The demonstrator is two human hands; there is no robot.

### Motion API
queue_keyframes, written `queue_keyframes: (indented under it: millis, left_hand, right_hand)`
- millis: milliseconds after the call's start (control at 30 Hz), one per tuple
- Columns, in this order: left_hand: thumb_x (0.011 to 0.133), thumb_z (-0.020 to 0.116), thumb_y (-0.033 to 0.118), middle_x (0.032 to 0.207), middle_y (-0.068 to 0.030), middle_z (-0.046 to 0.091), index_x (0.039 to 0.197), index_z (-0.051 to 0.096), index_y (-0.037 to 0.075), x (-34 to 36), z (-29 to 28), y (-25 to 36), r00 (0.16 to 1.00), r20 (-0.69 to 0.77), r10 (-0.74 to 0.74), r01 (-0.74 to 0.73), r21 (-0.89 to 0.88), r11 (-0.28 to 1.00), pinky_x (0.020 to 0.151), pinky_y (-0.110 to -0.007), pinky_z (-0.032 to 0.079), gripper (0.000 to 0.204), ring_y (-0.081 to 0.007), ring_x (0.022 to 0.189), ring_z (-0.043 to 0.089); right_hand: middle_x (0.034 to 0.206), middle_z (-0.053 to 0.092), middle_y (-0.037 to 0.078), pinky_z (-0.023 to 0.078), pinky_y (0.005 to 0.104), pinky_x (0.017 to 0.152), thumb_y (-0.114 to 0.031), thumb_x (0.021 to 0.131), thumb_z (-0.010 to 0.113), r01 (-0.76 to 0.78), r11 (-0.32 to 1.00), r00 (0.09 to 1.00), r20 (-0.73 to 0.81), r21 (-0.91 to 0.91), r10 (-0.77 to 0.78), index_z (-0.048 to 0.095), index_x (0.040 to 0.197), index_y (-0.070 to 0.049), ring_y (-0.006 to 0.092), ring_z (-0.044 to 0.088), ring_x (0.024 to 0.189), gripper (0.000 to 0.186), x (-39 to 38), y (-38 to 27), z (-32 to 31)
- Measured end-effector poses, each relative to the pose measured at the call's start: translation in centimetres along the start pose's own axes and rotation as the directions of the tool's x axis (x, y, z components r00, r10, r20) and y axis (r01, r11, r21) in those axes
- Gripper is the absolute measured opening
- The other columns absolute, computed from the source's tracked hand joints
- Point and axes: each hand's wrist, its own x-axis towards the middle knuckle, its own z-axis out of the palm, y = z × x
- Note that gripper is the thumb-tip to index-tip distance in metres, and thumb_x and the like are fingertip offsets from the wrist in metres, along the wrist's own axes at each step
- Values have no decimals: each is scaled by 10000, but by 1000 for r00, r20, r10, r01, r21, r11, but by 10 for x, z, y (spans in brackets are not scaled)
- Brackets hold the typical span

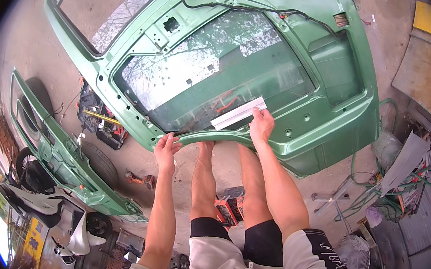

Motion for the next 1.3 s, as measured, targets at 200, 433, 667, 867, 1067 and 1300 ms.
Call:
queue_keyframes:
  millis: [200,433,667,867,1067,1300]
  left_hand:
    - [974,608,246,926,-77,702,1111,645,19,-8,-2,18,991,134,-5,-18,164,986,679,-264,523,267,-144,745,665]
    - [983,590,243,955,-77,701,1141,631,1,-80,-5,39,934,323,-151,27,358,933,703,-262,522,292,-138,780,664]
    - [985,592,235,893,-68,702,1098,650,-12,-138,-87,17,956,241,-169,4,563,827,712,-256,517,277,-125,779,657]
    - [986,597,231,882,-48,705,1092,657,-10,-133,-69,71,966,240,-102,-67,605,793,704,-246,509,270,-97,763,646]
    - [1001,560,211,906,-45,708,1115,645,-9,-87,-54,128,926,377,-26,-231,619,751,711,-235,498,262,-105,801,660]
    - [989,580,207,906,-58,704,1103,646,-9,18,-58,184,905,419,75,-362,665,654,693,-240,494,252,-121,799,666]
  right_hand:
    - [584,637,109,484,437,690,-353,886,608,12,984,996,-81,-178,-27,634,733,-20,311,646,656,367,-8,0,3]
    - [586,656,62,492,441,706,-412,910,550,-19,973,981,-193,-231,-27,652,800,-64,308,666,687,379,-18,-10,6]
    - [819,709,159,492,527,741,-412,927,557,30,948,961,-252,-317,-115,662,900,-80,408,665,800,349,-14,3,7]
    - [814,704,177,492,541,743,-404,947,524,-8,966,967,-247,-257,-57,638,933,-90,432,662,806,334,-20,2,5]
    - [815,688,224,488,562,736,-389,952,521,7,967,973,-223,-256,-66,619,959,-86,457,653,803,318,-25,3,6]
    - [800,680,233,486,566,737,-368,939,549,-23,967,971,-236,-253,-38,637,928,-67,464,645,795,315,-23,-1,4]
